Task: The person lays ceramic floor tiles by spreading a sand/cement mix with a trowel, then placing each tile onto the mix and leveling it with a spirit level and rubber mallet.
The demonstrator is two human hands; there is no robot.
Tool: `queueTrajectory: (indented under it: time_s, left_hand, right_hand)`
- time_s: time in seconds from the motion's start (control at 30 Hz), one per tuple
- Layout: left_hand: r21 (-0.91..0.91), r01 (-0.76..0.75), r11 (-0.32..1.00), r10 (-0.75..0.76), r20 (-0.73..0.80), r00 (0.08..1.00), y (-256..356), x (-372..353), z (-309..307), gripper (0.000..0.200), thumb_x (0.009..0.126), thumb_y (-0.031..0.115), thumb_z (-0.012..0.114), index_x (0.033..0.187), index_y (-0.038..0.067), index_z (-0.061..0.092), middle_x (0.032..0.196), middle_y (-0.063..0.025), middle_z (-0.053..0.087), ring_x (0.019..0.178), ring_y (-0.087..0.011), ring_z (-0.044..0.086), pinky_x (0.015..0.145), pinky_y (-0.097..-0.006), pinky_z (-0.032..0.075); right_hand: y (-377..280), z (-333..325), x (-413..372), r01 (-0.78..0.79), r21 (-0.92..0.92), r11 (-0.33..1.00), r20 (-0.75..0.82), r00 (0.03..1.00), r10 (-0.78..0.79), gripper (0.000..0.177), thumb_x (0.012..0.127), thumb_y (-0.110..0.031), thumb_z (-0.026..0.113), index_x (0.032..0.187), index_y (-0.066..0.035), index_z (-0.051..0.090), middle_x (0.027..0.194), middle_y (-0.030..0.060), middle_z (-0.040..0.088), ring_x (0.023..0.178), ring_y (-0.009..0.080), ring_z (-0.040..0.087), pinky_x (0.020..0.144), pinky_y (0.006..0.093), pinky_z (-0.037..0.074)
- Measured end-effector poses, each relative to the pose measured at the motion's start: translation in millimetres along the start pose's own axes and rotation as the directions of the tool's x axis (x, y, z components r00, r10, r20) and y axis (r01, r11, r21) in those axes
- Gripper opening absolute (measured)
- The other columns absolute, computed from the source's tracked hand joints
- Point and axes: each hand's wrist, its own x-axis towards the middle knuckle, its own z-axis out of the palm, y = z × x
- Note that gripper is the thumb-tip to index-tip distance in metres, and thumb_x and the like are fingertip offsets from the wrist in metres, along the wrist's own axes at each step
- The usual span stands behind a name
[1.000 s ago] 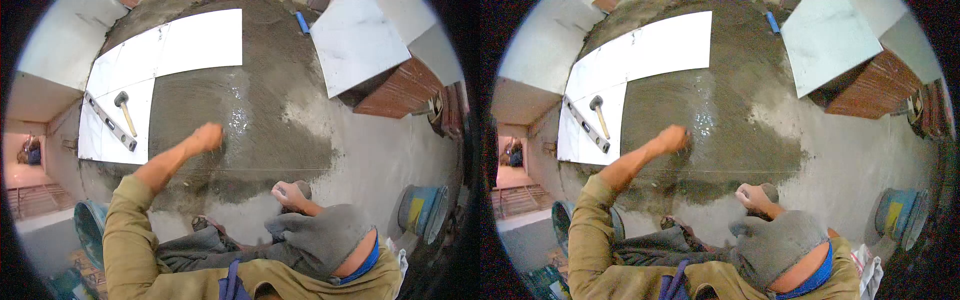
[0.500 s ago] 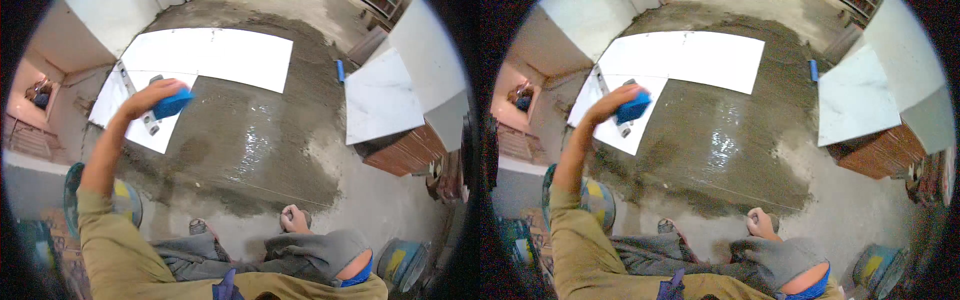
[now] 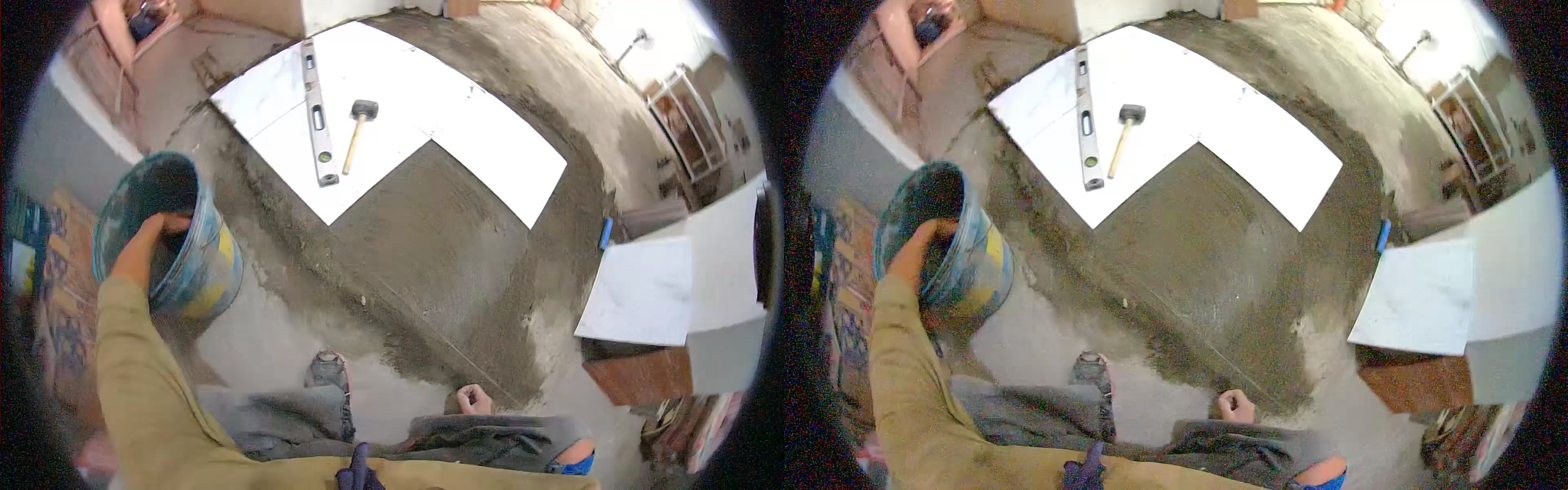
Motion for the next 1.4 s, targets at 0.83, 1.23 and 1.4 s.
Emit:
queueTrajectory:
  time_s: [0.83, 1.23, 1.4]
  left_hand:
    - [-0.803, -0.272, 0.530, 0.475, 0.015, 0.880, 217.5, -88.7, -107.3, 0.091, 0.063, 0.034, 0.081, 0.142, 0.007, 0.044, 0.112, -0.0102, 0.060, 0.093, -0.0251, 0.065, 0.077, -0.0457, 0.061]
    - [0.054, -0.704, 0.708, 0.416, 0.775, 0.477, 508.4, 20.3, 198.6, 0.054, 0.082, 0.052, 0.075, 0.111, 0.007, 0.067, 0.107, -0.0097, 0.069, 0.098, -0.0220, 0.064, 0.079, -0.0375, 0.052]
    - [0.323, -0.767, 0.555, 0.564, 0.532, 0.632, 578.7, 57.0, 230.6, 0.051, 0.084, 0.049, 0.072, 0.101, 0.001, 0.067, 0.097, -0.0208, 0.070, 0.092, -0.0335, 0.067, 0.078, -0.0451, 0.051]
  right_hand:
    - [16.2, -0.1, 2.5, 0.029, 0.144, 0.989, 0.056, 0.998, -0.037, 0.015, 0.088, -0.019, 0.064, 0.090, -0.004, 0.065, 0.073, 0.0086, 0.068, 0.065, 0.0148, 0.063, 0.064, 0.0318, 0.051]
    - [25.3, 0.4, 1.7, 0.098, 0.140, 0.985, 0.001, 0.995, -0.099, 0.014, 0.087, -0.018, 0.064, 0.092, -0.004, 0.065, 0.073, 0.0099, 0.067, 0.065, 0.0219, 0.065, 0.064, 0.0344, 0.051]
    - [19.9, -6.3, 2.0, -0.079, 0.222, 0.972, 0.098, 0.993, 0.058, 0.011, 0.087, -0.017, 0.064, 0.092, -0.006, 0.064, 0.072, 0.0092, 0.065, 0.063, 0.0198, 0.064, 0.063, 0.0329, 0.051]
